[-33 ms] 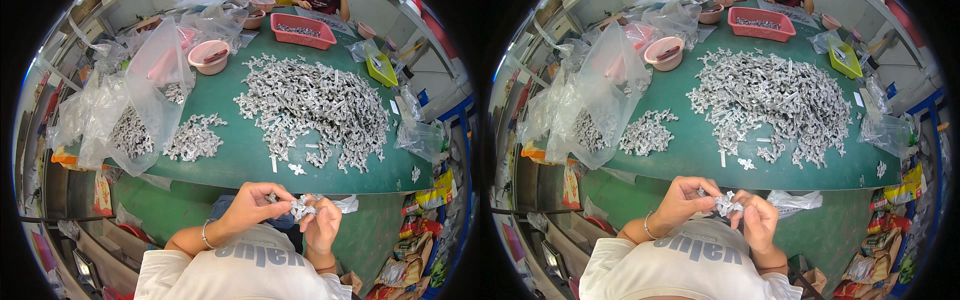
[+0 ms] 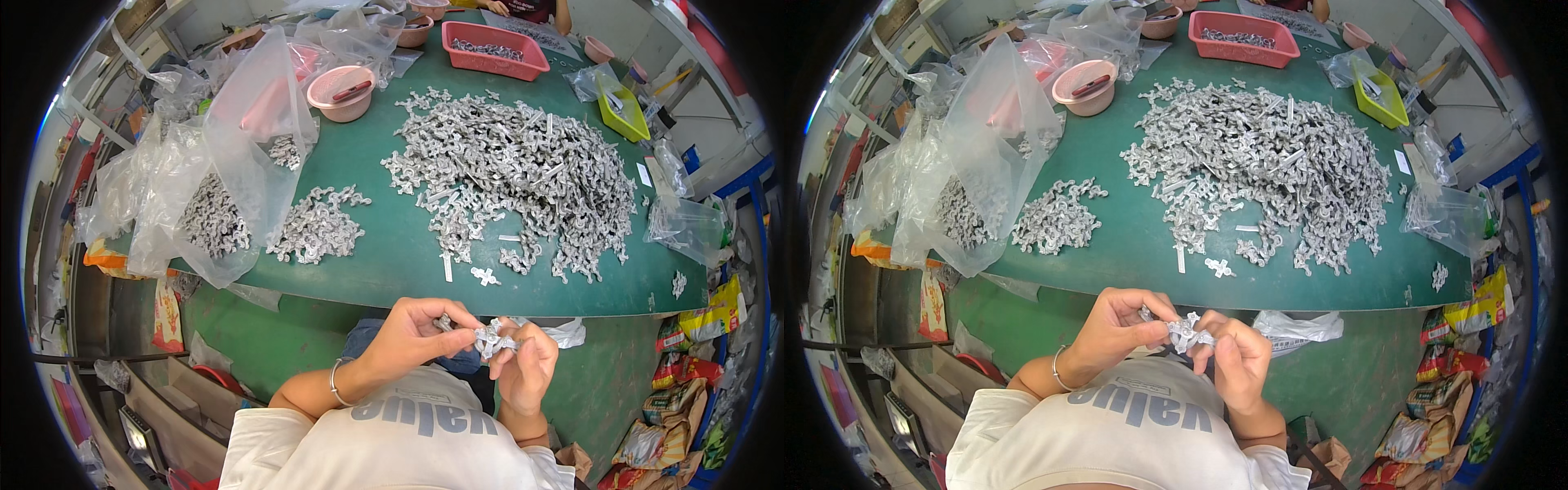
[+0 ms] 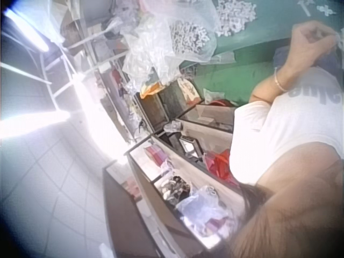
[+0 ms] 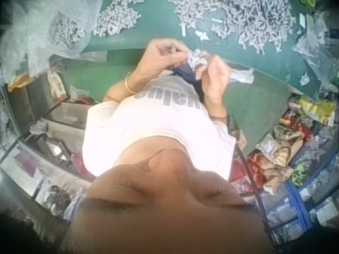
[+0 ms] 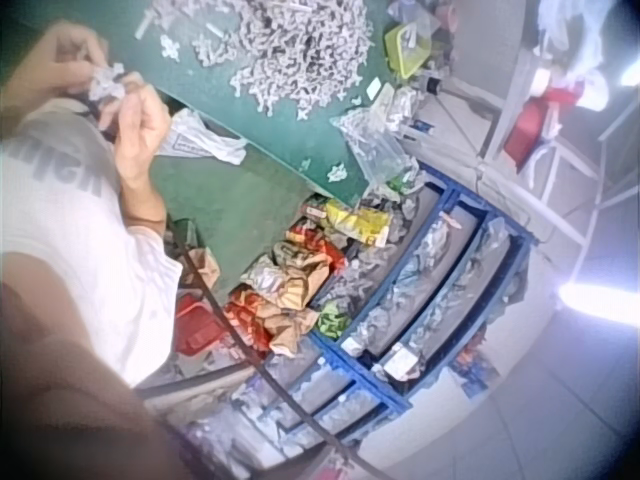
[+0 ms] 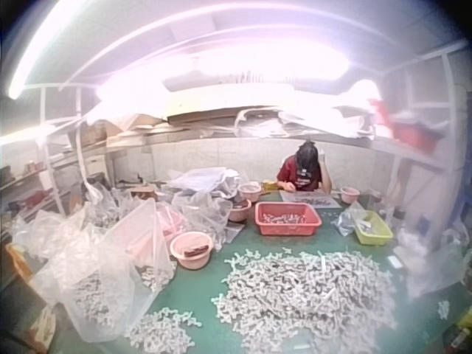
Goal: The person joins small metal components together by hand on a green work surface.
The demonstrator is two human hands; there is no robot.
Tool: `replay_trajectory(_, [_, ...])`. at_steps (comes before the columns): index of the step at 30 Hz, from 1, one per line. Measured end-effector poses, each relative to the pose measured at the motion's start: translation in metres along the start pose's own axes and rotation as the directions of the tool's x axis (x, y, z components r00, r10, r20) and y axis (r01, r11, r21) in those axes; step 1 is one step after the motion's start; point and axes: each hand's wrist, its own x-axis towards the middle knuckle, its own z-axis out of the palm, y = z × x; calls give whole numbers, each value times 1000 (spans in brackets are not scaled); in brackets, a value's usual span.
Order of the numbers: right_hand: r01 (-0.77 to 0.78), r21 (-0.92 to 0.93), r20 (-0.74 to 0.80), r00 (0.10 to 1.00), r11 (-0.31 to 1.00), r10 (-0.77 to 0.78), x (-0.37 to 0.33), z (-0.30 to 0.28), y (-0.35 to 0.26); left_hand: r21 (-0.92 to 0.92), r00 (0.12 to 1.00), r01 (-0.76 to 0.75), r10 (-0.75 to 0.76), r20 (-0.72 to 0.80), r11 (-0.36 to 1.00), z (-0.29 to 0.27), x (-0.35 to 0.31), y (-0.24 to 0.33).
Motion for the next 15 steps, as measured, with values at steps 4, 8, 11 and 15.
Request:
replay_trajectory(4, [25, -12, 5, 1000, 1000, -25, -1, 0, 0, 4, 1000, 3, -3, 1, 1000, 0, 0, -1])
replay_trajectory(8, [9, -8, -22, 1000, 1000, -9, -3, 3, -1, -28, 1000, 3, -3, 1, 1000, -2, 0, -3])
replay_trajectory(11, [43, -8, -15, 999, 999, -43, -3, 2, 2, -23, 1000, 8, -8, 3, 1000, -3, 0, -4])
replay_trajectory(15, [62, -10, -13, 998, 998, -62, -3, 0, 2, -4, 1000, 25, -25, -4, 1000, -1, 1, -5])
